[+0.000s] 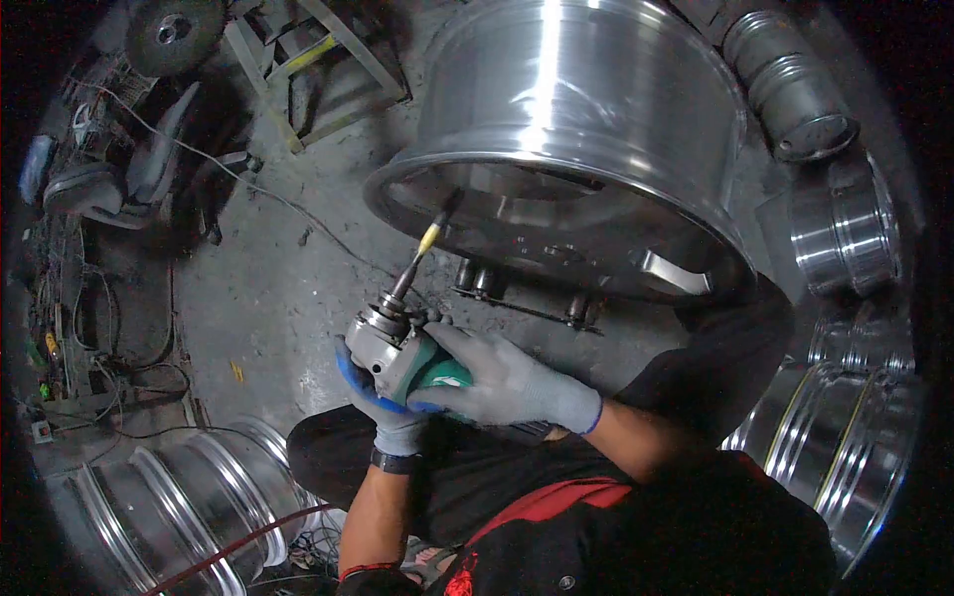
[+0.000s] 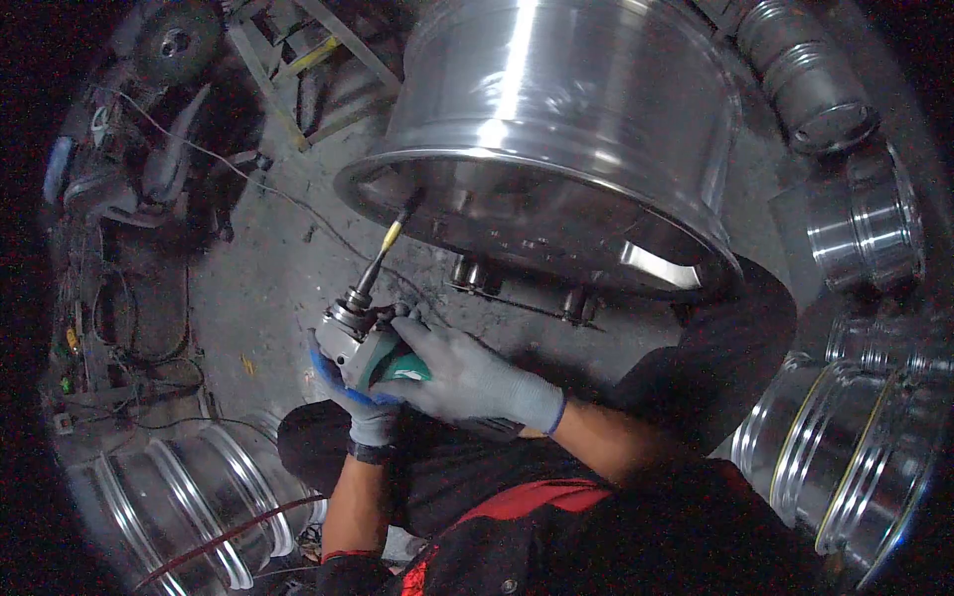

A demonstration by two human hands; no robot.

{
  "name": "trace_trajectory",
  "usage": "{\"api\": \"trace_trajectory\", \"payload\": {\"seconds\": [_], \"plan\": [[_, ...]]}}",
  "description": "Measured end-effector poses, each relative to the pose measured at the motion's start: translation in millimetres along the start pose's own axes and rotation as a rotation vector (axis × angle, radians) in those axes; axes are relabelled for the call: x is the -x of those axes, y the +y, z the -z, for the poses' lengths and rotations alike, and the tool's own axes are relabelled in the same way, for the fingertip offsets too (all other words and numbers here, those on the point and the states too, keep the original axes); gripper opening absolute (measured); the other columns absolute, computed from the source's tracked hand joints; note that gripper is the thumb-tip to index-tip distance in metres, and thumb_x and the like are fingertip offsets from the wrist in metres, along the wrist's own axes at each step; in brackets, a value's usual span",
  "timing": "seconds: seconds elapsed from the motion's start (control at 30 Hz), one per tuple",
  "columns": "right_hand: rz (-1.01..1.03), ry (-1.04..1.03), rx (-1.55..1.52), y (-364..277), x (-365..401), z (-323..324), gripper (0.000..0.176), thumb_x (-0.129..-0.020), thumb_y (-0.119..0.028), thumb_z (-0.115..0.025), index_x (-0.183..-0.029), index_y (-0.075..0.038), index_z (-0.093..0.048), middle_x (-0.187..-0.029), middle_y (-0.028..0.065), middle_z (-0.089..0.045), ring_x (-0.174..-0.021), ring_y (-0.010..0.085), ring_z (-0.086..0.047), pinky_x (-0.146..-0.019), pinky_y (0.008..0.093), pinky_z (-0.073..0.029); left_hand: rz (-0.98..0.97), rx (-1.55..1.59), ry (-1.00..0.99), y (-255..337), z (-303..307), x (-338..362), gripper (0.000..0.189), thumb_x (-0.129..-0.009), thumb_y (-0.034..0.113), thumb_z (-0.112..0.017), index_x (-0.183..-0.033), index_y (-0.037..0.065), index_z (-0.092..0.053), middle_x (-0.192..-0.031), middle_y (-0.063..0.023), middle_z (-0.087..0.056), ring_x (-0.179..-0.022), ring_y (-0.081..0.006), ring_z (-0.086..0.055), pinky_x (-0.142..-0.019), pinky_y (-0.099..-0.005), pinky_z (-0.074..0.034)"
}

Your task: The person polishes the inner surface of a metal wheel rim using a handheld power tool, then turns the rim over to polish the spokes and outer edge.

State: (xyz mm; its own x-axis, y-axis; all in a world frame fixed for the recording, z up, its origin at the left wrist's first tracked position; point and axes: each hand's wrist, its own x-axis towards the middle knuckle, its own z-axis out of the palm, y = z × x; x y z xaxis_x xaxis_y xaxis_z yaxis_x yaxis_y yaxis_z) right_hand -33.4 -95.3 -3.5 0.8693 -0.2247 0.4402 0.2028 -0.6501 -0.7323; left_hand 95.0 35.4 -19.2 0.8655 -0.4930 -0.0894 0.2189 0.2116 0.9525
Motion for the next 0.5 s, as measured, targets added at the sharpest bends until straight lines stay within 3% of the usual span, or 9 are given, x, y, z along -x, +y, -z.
{"api": "trace_trajectory", "payload": {"seconds": [0.07, 0.1, 0.13, 0.17, 0.23, 0.33, 0.4, 0.43, 0.5], "plan": [[-0.010, -0.011, -0.028, 2.1, -3.5, -2.3, 0.055, -0.087, -0.034, -0.082, -0.130, -0.003, -0.066, -0.132, 0.0339, -0.058, -0.097, 0.0442, -0.069, -0.081, 0.0508, -0.061, 0.230, 0.603, -0.154, 10.4, -5.3, -5.0, 0.068, -0.107, 0.060, -0.038, -0.140, 0.002, -0.056, -0.127, -0.0183, -0.068, -0.112, -0.0309, -0.067, -0.103, -0.0473, -0.053], [0.134, 0.036, 0.075, 6.6, -10.2, -4.3, 0.056, -0.088, -0.034, -0.082, -0.130, -0.002, -0.065, -0.131, 0.0336, -0.058, -0.097, 0.0441, -0.069, -0.082, 0.0511, -0.061, 0.230, 0.599, -0.154, 12.2, -5.6, -7.8, 0.068, -0.107, 0.060, -0.038, -0.140, 0.002, -0.056, -0.127, -0.0183, -0.068, -0.112, -0.0309, -0.067, -0.103, -0.0473, -0.053], [0.277, 0.083, 0.180, 9.1, -16.3, -6.2, 0.057, -0.088, -0.034, -0.082, -0.130, 0.000, -0.065, -0.131, 0.0333, -0.058, -0.097, 0.0440, -0.069, -0.083, 0.0513, -0.060, 0.055, 0.278, -0.105, 13.9, -5.8, -10.5, 0.068, -0.108, 0.059, -0.037, -0.140, 0.002, -0.055, -0.127, -0.0190, -0.067, -0.113, -0.0317, -0.067, -0.103, -0.0476, -0.053], [0.277, 0.085, 0.179, 8.5, -22.1, -8.2, 0.057, -0.088, -0.034, -0.082, -0.130, 0.000, -0.065, -0.131, 0.0333, -0.058, -0.097, 0.0440, -0.069, -0.083, 0.0513, -0.060, -0.119, -0.043, -0.055, 15.5, -5.2, -12.4, 0.068, -0.108, 0.059, -0.036, -0.141, 0.002, -0.055, -0.127, -0.0197, -0.067, -0.114, -0.0324, -0.067, -0.103, -0.0478, -0.053], [-0.041, -0.013, -0.134, 5.2, -31.3, -9.2, 0.052, -0.087, -0.033, -0.082, -0.127, -0.003, -0.068, -0.131, 0.0332, -0.058, -0.097, 0.0447, -0.069, -0.085, 0.0523, -0.059, -0.152, -0.048, -0.036, 12.9, 4.9, -17.6, 0.064, -0.109, 0.055, -0.038, -0.145, 0.003, -0.050, -0.130, -0.0196, -0.065, -0.115, -0.0323, -0.066, -0.104, -0.0486, -0.053], [0.095, 0.093, -0.062, 2.6, -32.8, -1.1, 0.064, -0.090, -0.040, -0.079, -0.132, 0.006, -0.063, -0.130, 0.0346, -0.059, -0.099, 0.0484, -0.068, -0.089, 0.0543, -0.057, -0.068, 0.275, 0.090, 11.9, -1.8, -16.0, 0.065, -0.110, 0.055, -0.034, -0.148, 0.004, -0.046, -0.135, -0.0194, -0.062, -0.118, -0.0329, -0.065, -0.106, -0.0485, -0.051], [0.184, 0.070, 0.080, 5.8, -18.4, 7.0, 0.065, -0.090, -0.040, -0.079, -0.132, 0.006, -0.062, -0.131, 0.0336, -0.060, -0.100, 0.0479, -0.068, -0.090, 0.0534, -0.056, 0.111, 0.473, -0.263, 15.8, -0.8, -13.0, 0.065, -0.110, 0.055, -0.035, -0.148, 0.004, -0.048, -0.134, -0.0177, -0.063, -0.119, -0.0317, -0.064, -0.107, -0.0476, -0.051], [0.277, 0.046, 0.220, 6.6, -12.7, 8.9, 0.065, -0.089, -0.039, -0.080, -0.132, 0.007, -0.061, -0.131, 0.0326, -0.060, -0.102, 0.0475, -0.068, -0.091, 0.0524, -0.056, 0.068, 0.282, 0.001, 15.6, -13.3, -3.1, 0.067, -0.108, 0.058, -0.036, -0.136, 0.002, -0.059, -0.120, -0.0162, -0.071, -0.110, -0.0277, -0.068, -0.099, -0.0429, -0.054], [0.243, 0.076, 0.176, 4.5, -7.9, 7.1, 0.068, -0.089, -0.039, -0.080, -0.134, 0.007, -0.058, -0.130, 0.0325, -0.060, -0.100, 0.0474, -0.068, -0.090, 0.0512, -0.057, 0.110, 0.345, 0.006, 10.7, -13.4, -1.2, 0.067, -0.108, 0.058, -0.036, -0.137, 0.003, -0.059, -0.120, -0.0155, -0.071, -0.109, -0.0272, -0.068, -0.099, -0.0427, -0.054]]}}
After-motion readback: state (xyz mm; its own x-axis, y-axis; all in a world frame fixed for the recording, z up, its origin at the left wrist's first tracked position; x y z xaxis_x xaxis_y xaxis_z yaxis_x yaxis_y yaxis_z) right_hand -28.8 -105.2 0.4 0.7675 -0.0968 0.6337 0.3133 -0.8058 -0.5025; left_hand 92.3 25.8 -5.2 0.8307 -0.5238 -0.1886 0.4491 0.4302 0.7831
